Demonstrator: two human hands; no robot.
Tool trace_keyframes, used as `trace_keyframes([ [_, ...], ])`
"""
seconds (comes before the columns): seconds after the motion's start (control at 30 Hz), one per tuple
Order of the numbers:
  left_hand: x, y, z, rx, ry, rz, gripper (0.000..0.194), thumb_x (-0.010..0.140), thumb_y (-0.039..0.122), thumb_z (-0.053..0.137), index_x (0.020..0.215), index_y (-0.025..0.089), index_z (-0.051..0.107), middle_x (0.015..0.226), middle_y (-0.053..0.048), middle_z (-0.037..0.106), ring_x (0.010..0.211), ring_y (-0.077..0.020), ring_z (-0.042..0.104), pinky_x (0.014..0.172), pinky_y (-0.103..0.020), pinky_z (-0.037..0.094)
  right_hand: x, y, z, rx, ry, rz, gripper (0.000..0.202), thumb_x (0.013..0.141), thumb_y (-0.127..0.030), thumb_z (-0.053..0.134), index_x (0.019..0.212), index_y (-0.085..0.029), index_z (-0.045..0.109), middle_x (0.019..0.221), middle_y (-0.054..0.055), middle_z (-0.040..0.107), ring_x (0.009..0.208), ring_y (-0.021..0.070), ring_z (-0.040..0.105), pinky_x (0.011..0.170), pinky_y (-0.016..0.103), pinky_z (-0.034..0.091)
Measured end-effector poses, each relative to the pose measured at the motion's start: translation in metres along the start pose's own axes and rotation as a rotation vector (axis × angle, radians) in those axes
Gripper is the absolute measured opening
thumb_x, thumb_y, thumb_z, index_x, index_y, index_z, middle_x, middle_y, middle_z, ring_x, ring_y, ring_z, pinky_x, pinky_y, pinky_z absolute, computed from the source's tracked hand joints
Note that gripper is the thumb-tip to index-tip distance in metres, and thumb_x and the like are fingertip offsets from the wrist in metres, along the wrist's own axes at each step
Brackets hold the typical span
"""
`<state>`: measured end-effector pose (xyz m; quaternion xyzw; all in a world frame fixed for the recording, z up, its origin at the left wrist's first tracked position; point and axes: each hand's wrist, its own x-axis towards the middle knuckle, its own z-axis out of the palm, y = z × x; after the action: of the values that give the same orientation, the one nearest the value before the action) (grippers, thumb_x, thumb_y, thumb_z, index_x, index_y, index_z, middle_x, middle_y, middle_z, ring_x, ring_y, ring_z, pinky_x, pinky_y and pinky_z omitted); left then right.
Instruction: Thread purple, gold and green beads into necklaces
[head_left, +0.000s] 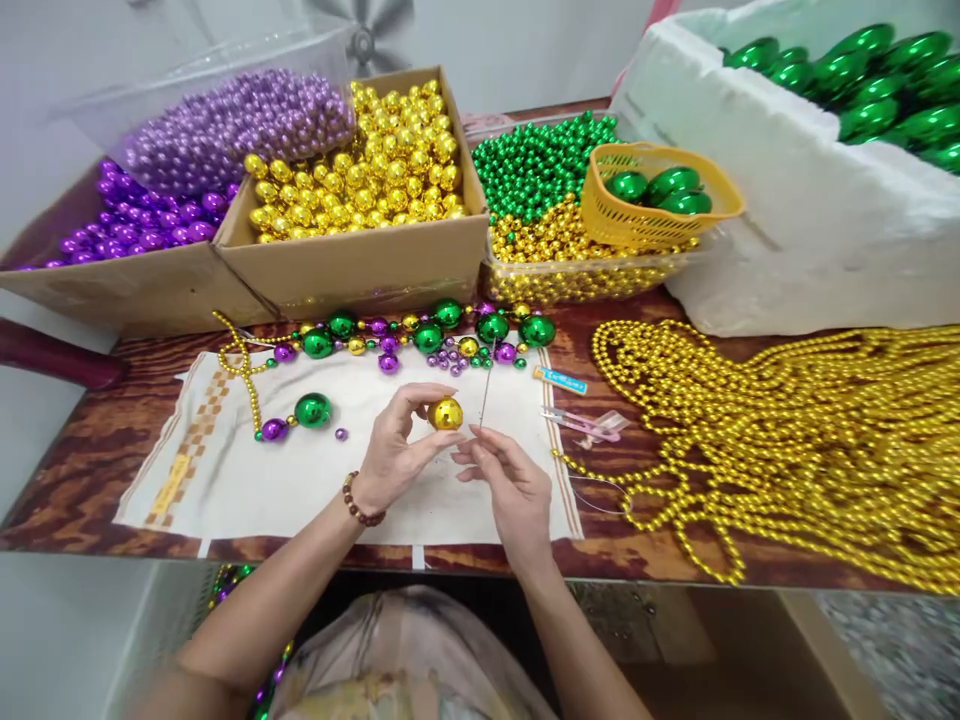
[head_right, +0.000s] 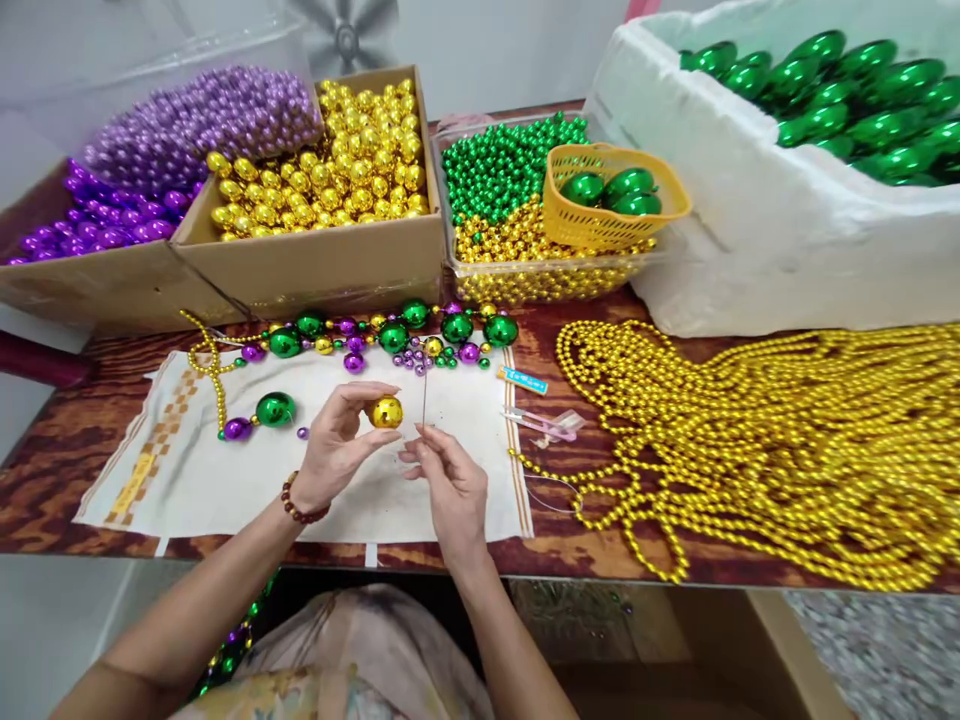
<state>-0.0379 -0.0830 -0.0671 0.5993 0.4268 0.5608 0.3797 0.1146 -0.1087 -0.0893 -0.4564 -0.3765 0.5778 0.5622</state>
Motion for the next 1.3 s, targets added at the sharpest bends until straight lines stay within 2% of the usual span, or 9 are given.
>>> trace_keyframes([
  [0.07, 0.000, -0.002, -0.002, 0.010, 0.023, 0.015, 0.039, 0.078, 0.023, 0.081, 0.115, 0.026, 0.070, 0.119, -0.009, 0.067, 0.113, -0.0226, 0.061, 0.095, -0.035, 0.050, -0.005, 0.005, -0.005, -0.028, 0.010, 0.015, 0.024, 0.085, -0.034, 0.073, 0.101, -0.016, 0.075, 0.082, 0.007, 0.076, 0.072, 0.0210, 0.074, 0.057, 0.030, 0.063],
  [0.23, 0.000, -0.005, -0.007, 0.085, 0.079, 0.052, 0.043, 0.081, 0.024, 0.078, 0.123, 0.033, 0.072, 0.117, -0.008, 0.069, 0.109, -0.0218, 0.062, 0.094, -0.036, 0.051, -0.021, 0.017, -0.014, -0.065, 0.028, -0.005, 0.019, 0.088, -0.032, 0.070, 0.095, -0.016, 0.076, 0.076, 0.006, 0.075, 0.063, 0.0186, 0.072, 0.052, 0.027, 0.059],
  [0.43, 0.006, 0.001, -0.007, 0.004, 0.154, 0.037, 0.038, 0.078, 0.023, 0.081, 0.114, 0.033, 0.076, 0.109, -0.006, 0.071, 0.102, -0.0191, 0.064, 0.089, -0.032, 0.052, -0.041, 0.028, -0.015, -0.134, 0.013, -0.092, 0.018, 0.092, -0.029, 0.066, 0.097, -0.017, 0.077, 0.072, 0.004, 0.070, 0.057, 0.0143, 0.065, 0.049, 0.025, 0.054],
  [0.53, 0.013, 0.005, -0.008, -0.091, 0.201, -0.020, 0.032, 0.076, 0.024, 0.083, 0.106, 0.031, 0.079, 0.106, -0.005, 0.072, 0.098, -0.0166, 0.064, 0.085, -0.028, 0.052, -0.048, 0.034, -0.017, -0.171, -0.003, -0.115, 0.018, 0.093, -0.029, 0.064, 0.097, -0.017, 0.077, 0.073, 0.004, 0.069, 0.057, 0.0136, 0.063, 0.049, 0.025, 0.053],
  [0.7, 0.023, 0.008, -0.010, -0.382, 0.264, -0.222, 0.029, 0.070, 0.037, 0.087, 0.098, 0.031, 0.081, 0.101, -0.003, 0.075, 0.090, -0.0164, 0.068, 0.079, -0.029, 0.055, -0.055, 0.040, -0.021, -0.238, -0.082, -0.130, 0.018, 0.095, -0.026, 0.061, 0.098, -0.018, 0.077, 0.073, 0.004, 0.069, 0.055, 0.0131, 0.062, 0.049, 0.024, 0.051],
  [0.8, 0.027, 0.009, -0.010, -0.486, 0.253, -0.276, 0.031, 0.069, 0.041, 0.087, 0.098, 0.030, 0.081, 0.097, -0.003, 0.077, 0.086, -0.0165, 0.069, 0.078, -0.031, 0.056, -0.055, 0.040, -0.021, -0.265, -0.107, -0.143, 0.018, 0.095, -0.025, 0.060, 0.099, -0.018, 0.076, 0.074, 0.003, 0.068, 0.055, 0.0126, 0.062, 0.049, 0.024, 0.050],
  [0.97, 0.027, 0.011, -0.011, -0.501, 0.228, -0.293, 0.032, 0.071, 0.043, 0.085, 0.100, 0.030, 0.080, 0.097, -0.003, 0.077, 0.091, -0.0179, 0.070, 0.084, -0.035, 0.057, -0.053, 0.040, -0.020, -0.279, -0.103, -0.132, 0.019, 0.096, -0.027, 0.060, 0.099, -0.018, 0.076, 0.074, 0.004, 0.068, 0.055, 0.0129, 0.062, 0.049, 0.025, 0.050],
  [1.3, 0.022, 0.010, -0.004, -0.541, 0.234, -0.311, 0.030, 0.071, 0.037, 0.086, 0.099, 0.029, 0.080, 0.099, -0.005, 0.077, 0.088, -0.0168, 0.070, 0.080, -0.032, 0.058, -0.050, 0.037, -0.012, -0.237, -0.071, -0.108, 0.017, 0.095, -0.026, 0.061, 0.098, -0.017, 0.075, 0.074, 0.003, 0.069, 0.056, 0.0126, 0.061, 0.049, 0.024, 0.048],
])
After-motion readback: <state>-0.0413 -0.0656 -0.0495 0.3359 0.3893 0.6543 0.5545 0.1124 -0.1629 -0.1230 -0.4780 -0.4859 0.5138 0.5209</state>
